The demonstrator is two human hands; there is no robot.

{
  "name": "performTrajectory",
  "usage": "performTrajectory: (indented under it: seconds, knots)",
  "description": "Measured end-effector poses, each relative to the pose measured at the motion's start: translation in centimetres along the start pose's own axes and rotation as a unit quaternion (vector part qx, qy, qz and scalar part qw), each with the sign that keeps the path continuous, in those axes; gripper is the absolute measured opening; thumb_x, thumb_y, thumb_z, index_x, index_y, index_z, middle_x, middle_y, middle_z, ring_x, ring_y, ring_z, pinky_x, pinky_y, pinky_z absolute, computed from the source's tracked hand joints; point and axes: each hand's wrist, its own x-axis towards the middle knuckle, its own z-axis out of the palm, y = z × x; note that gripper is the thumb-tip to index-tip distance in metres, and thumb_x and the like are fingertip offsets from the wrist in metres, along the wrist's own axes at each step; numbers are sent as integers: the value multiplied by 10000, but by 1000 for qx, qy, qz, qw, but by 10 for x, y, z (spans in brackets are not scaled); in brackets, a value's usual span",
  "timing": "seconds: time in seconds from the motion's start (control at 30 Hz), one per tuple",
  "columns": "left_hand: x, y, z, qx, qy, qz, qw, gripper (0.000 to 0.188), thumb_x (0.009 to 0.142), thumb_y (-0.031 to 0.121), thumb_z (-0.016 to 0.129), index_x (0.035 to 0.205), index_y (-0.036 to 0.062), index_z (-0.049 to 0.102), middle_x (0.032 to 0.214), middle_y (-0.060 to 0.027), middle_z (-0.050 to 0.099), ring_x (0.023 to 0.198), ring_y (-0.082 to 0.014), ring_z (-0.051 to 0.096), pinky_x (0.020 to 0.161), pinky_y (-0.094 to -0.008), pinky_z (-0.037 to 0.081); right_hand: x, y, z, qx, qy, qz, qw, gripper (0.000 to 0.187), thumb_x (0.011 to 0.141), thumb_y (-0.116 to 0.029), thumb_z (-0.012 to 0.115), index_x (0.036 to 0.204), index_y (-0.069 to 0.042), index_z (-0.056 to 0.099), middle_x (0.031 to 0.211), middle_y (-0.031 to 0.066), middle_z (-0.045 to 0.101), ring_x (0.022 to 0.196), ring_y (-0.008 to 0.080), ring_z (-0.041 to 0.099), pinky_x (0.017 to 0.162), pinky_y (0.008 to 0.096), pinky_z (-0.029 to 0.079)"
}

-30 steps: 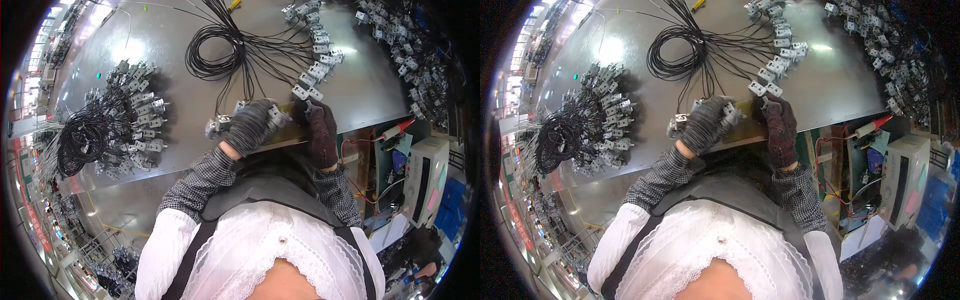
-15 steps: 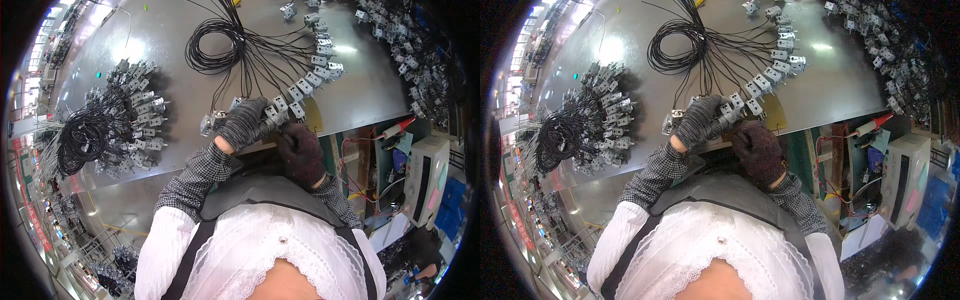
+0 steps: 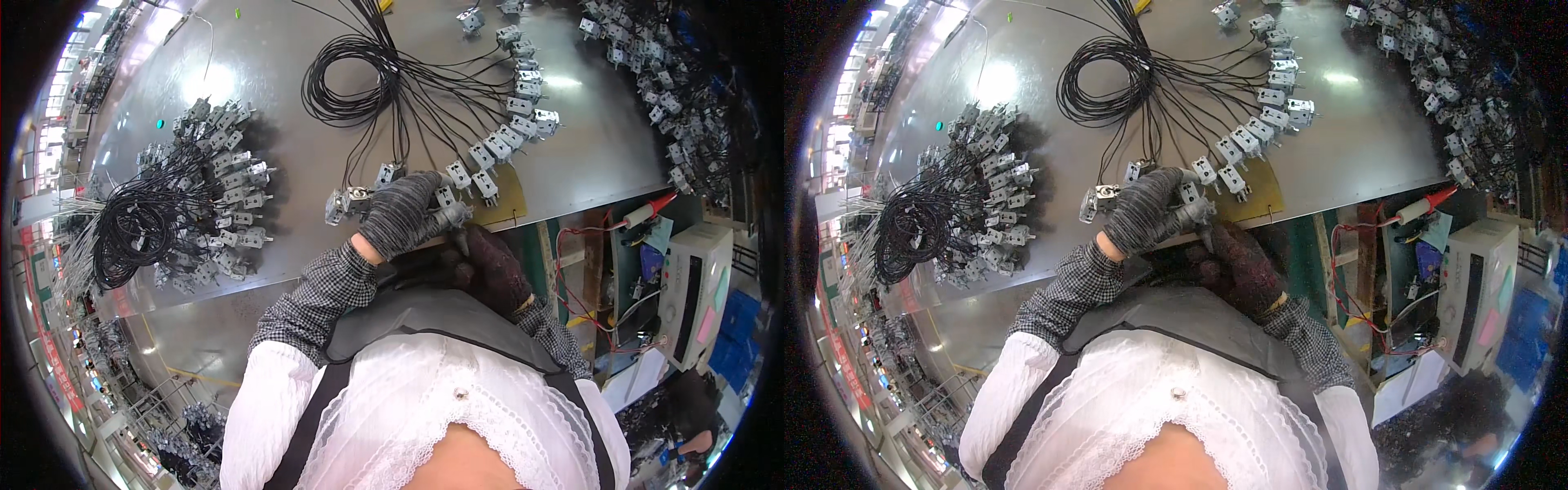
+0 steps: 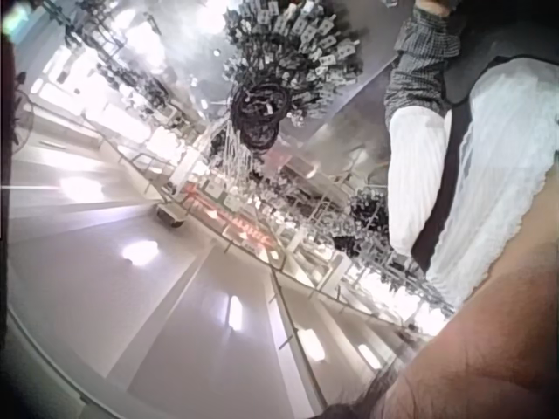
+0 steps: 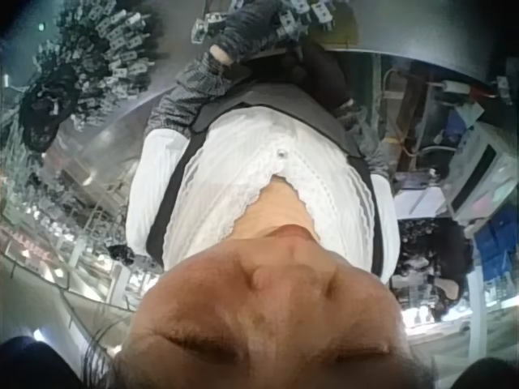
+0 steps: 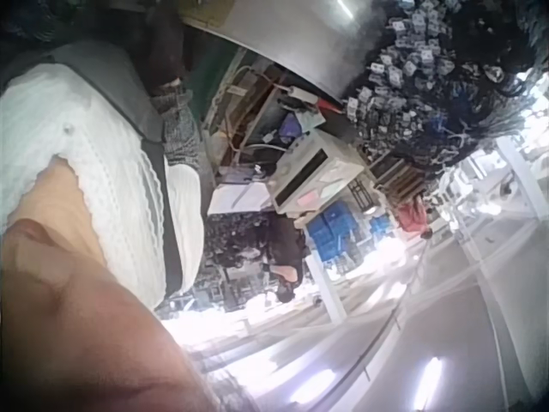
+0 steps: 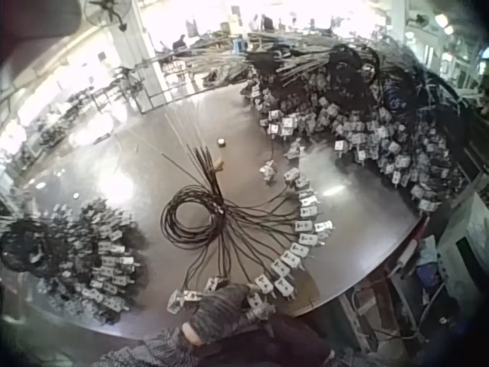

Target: The recorder is assembling electrical components by connecting wires to terminal blocks at a manual assembly station.

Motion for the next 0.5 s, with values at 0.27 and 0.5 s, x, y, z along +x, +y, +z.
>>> performTrajectory:
  seconds: [0.27, 0.5]
  knots:
    - [1, -2, 13, 65, 55, 51, 995, 545, 878, 487, 826, 1179, 44, 724, 908, -151, 738, 816, -292, 737, 734, -418, 588, 5, -12, 8, -22, 91, 121, 988, 172, 998, -121, 655, 1141, -28, 632, 923, 163, 627, 877, 296, 672, 752, 423, 545]
    - [3, 4, 15, 51, 53, 4, 997, 595, 857, 542, 811, 1127, 21, 708, 924, -169, 726, 835, -345, 732, 754, -458, 579, 6, -7, 6, -58, 136, 131, 980, 89, 1000, -105, 658, 1065, -44, 649, 963, 168, 617, 839, 315, 656, 662, 411, 507]
